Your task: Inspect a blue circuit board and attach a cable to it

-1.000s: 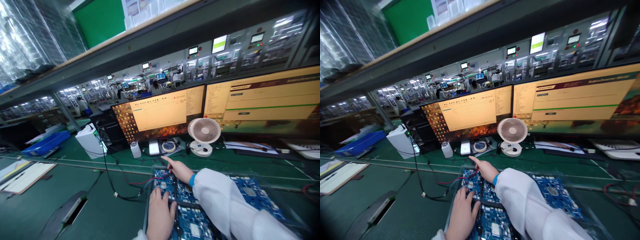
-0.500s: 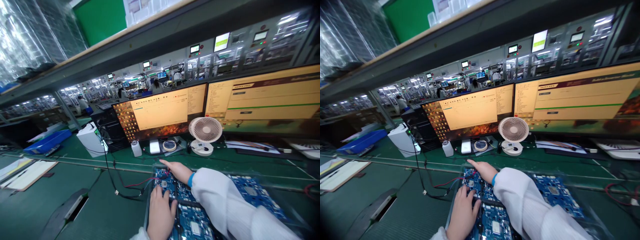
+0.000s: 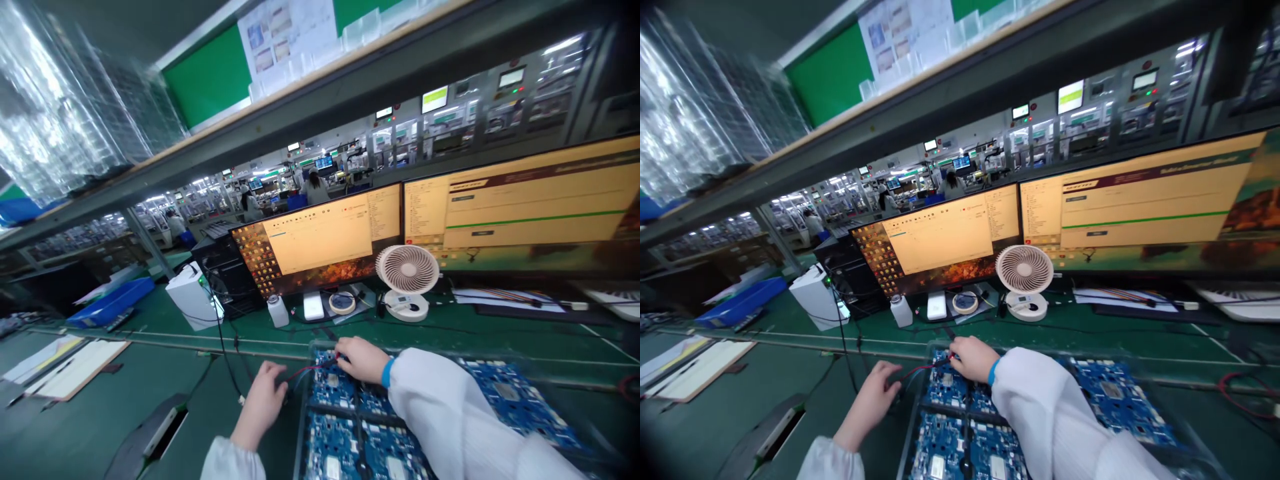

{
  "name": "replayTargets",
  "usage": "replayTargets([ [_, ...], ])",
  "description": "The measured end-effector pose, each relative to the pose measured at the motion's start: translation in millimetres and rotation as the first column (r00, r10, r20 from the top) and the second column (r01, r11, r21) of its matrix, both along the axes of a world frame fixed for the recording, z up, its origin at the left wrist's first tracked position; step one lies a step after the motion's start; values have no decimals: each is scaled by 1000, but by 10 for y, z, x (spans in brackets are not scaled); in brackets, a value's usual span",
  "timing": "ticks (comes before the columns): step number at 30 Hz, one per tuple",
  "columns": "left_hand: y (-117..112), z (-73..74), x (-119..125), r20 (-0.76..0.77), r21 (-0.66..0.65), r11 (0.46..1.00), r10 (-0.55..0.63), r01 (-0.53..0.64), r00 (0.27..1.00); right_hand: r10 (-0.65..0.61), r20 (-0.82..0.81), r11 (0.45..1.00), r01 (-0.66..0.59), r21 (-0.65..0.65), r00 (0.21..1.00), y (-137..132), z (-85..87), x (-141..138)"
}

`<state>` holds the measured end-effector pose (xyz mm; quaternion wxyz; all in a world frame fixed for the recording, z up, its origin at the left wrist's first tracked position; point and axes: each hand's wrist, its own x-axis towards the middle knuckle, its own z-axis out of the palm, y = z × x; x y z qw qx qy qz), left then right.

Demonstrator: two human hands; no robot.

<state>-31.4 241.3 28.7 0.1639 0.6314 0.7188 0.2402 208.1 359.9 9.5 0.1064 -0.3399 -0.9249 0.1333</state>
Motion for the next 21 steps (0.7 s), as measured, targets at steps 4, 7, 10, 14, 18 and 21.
replayTargets([
  [4, 285, -68, -228, -46, -75, 993, -98, 94, 994, -44, -60, 999, 43, -16, 997, -4, 15, -15],
  [7, 521, -34, -165, -111, 47, 998, 36, -31, 993, -87, -114, 996, 83, -45, 990, -34, 23, -1],
  [10, 771, -16, -32, -209, 95, 992, 105, -87, 972, -146, -165, 988, 136, -69, 975, -124, 50, 101],
  [14, 1046, -123, 54, -288, -54, 994, 77, -97, 955, -183, -171, 981, 167, -100, 968, -318, 172, 442],
  [18, 1135, -205, 7, -292, -187, 979, 24, -82, 956, -144, -140, 983, 126, -134, 979, -604, 469, 958],
  [21, 1066, -156, -6, -237, -206, 975, 31, -82, 971, -137, -130, 980, 116, -162, 982, -900, 745, 1353],
])
